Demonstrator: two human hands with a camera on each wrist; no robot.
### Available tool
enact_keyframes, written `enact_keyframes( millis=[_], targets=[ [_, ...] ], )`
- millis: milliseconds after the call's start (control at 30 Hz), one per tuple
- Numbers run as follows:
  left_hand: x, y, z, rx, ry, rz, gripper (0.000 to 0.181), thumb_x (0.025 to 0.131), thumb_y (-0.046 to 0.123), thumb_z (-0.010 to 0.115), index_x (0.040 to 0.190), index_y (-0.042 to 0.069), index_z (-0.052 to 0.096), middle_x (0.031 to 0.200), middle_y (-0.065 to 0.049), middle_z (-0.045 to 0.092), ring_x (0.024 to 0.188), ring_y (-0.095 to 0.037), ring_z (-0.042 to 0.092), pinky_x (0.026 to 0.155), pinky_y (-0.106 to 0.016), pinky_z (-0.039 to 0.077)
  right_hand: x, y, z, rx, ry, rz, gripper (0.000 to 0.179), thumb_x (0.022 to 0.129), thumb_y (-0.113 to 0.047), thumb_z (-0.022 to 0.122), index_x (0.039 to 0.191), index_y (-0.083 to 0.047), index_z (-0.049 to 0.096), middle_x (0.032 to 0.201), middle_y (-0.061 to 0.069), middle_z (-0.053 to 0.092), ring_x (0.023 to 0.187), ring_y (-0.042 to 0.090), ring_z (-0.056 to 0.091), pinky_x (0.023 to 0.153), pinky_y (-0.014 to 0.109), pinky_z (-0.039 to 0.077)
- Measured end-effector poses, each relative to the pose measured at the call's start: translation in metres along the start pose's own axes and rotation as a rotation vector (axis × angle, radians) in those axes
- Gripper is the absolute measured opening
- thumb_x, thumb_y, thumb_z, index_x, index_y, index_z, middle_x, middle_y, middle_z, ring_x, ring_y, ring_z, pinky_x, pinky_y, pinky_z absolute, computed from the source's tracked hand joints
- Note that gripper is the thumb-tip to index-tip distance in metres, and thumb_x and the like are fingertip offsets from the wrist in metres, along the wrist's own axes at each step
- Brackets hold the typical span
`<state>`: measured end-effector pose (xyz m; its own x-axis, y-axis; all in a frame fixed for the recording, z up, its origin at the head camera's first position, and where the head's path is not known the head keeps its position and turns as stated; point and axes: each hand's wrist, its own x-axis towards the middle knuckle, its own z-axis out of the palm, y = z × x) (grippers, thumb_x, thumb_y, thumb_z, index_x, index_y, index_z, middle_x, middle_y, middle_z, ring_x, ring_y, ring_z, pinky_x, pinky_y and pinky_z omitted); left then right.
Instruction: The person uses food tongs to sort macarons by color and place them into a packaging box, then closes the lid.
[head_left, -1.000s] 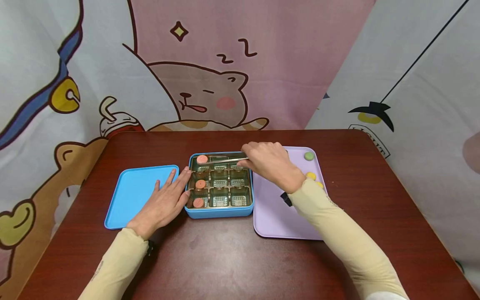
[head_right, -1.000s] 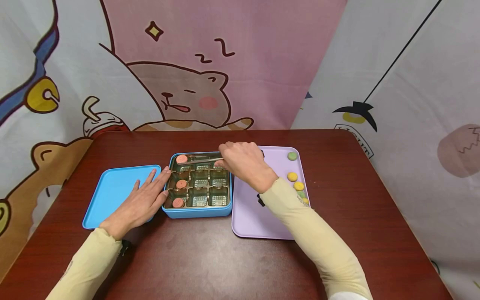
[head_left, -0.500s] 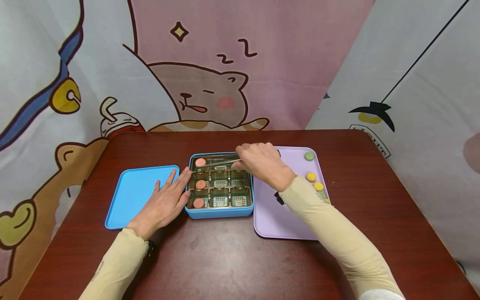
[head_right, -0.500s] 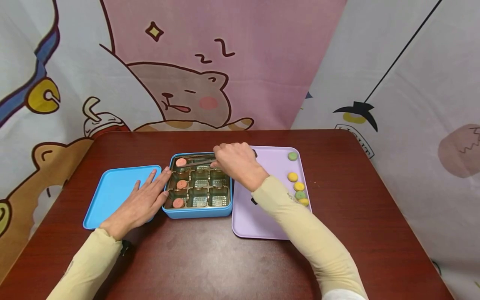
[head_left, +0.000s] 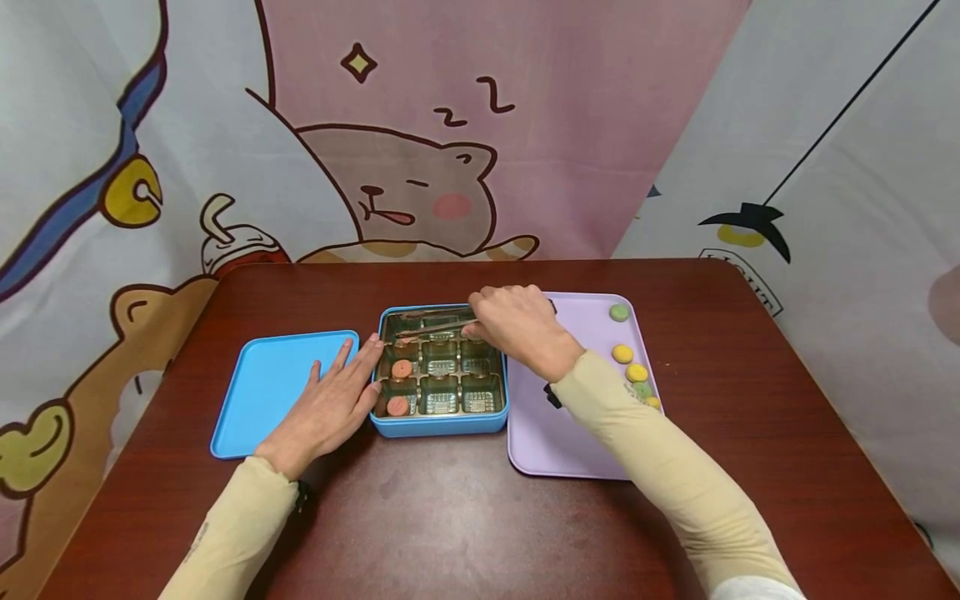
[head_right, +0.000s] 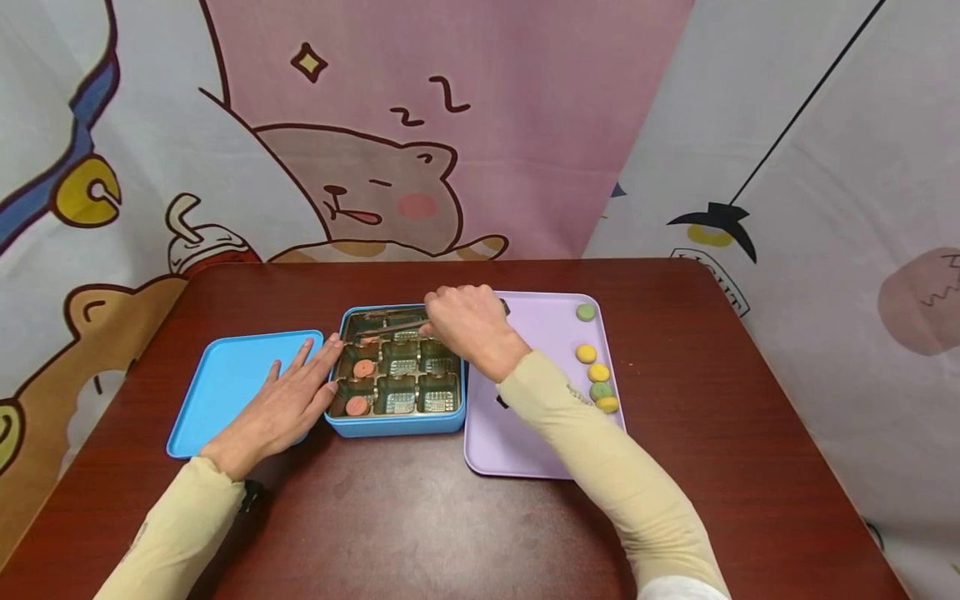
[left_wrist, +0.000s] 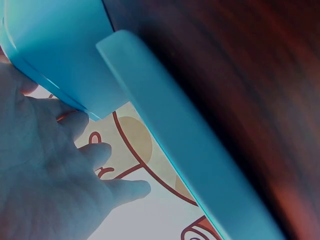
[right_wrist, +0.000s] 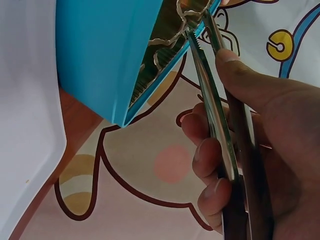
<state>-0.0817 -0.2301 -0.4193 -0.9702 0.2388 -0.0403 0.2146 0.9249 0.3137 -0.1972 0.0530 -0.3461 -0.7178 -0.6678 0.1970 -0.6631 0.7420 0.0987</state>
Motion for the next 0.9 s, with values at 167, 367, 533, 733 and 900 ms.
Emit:
enact_keyframes(
  millis=[167, 367, 533, 733, 900],
  targets=[
    [0.001, 0.002, 0.001, -0.003, 0.003, 0.006, 0.061, 0.113, 0.037, 0.034, 0.168, 0.015, 0.017, 0.174, -0.002, 0.012, 0.159, -0.037, 0.008, 0.116, -0.077, 0.01, -0.01, 0.005, -0.003, 0.005, 0.036, 0.012, 0.04, 0.092, -0.052, 0.073, 0.084, -0.014, 0.066, 0.073, 0.0, 0.059, 0.059, 0.025, 0.062, 0.045, 0.04, 0.045],
    [0.001, 0.003, 0.002, -0.016, 0.004, 0.006, 0.062, 0.113, 0.039, 0.033, 0.168, 0.015, 0.017, 0.174, -0.002, 0.011, 0.159, -0.037, 0.007, 0.115, -0.077, 0.01, -0.031, 0.014, -0.01, 0.031, 0.174, -0.018, 0.04, 0.094, -0.05, 0.073, 0.097, -0.01, 0.072, 0.078, 0.002, 0.065, 0.062, 0.023, 0.065, 0.044, 0.039, 0.046],
    [0.001, 0.001, 0.003, -0.02, -0.008, -0.003, 0.063, 0.113, 0.038, 0.034, 0.168, 0.014, 0.016, 0.174, -0.003, 0.009, 0.159, -0.037, 0.005, 0.116, -0.077, 0.008, -0.051, 0.023, -0.018, 0.106, 0.2, -0.013, 0.043, 0.095, -0.05, 0.073, 0.106, -0.008, 0.071, 0.085, 0.001, 0.067, 0.067, 0.019, 0.066, 0.047, 0.038, 0.048],
    [0.001, 0.0, 0.003, -0.013, -0.015, -0.007, 0.064, 0.113, 0.041, 0.033, 0.168, 0.015, 0.015, 0.174, -0.003, 0.007, 0.159, -0.037, 0.004, 0.116, -0.076, 0.008, -0.08, 0.034, -0.029, 0.139, 0.193, 0.044, 0.042, 0.093, -0.052, 0.074, 0.104, -0.012, 0.068, 0.079, -0.004, 0.06, 0.065, 0.013, 0.059, 0.047, 0.035, 0.046],
    [0.002, -0.001, 0.004, -0.009, -0.014, -0.001, 0.064, 0.113, 0.04, 0.034, 0.168, 0.015, 0.016, 0.174, -0.004, 0.01, 0.159, -0.037, 0.005, 0.116, -0.076, 0.007, -0.106, 0.049, -0.034, 0.167, 0.205, 0.107, 0.042, 0.091, -0.051, 0.075, 0.105, -0.012, 0.07, 0.079, -0.004, 0.062, 0.063, 0.013, 0.058, 0.046, 0.036, 0.046]
  ],
)
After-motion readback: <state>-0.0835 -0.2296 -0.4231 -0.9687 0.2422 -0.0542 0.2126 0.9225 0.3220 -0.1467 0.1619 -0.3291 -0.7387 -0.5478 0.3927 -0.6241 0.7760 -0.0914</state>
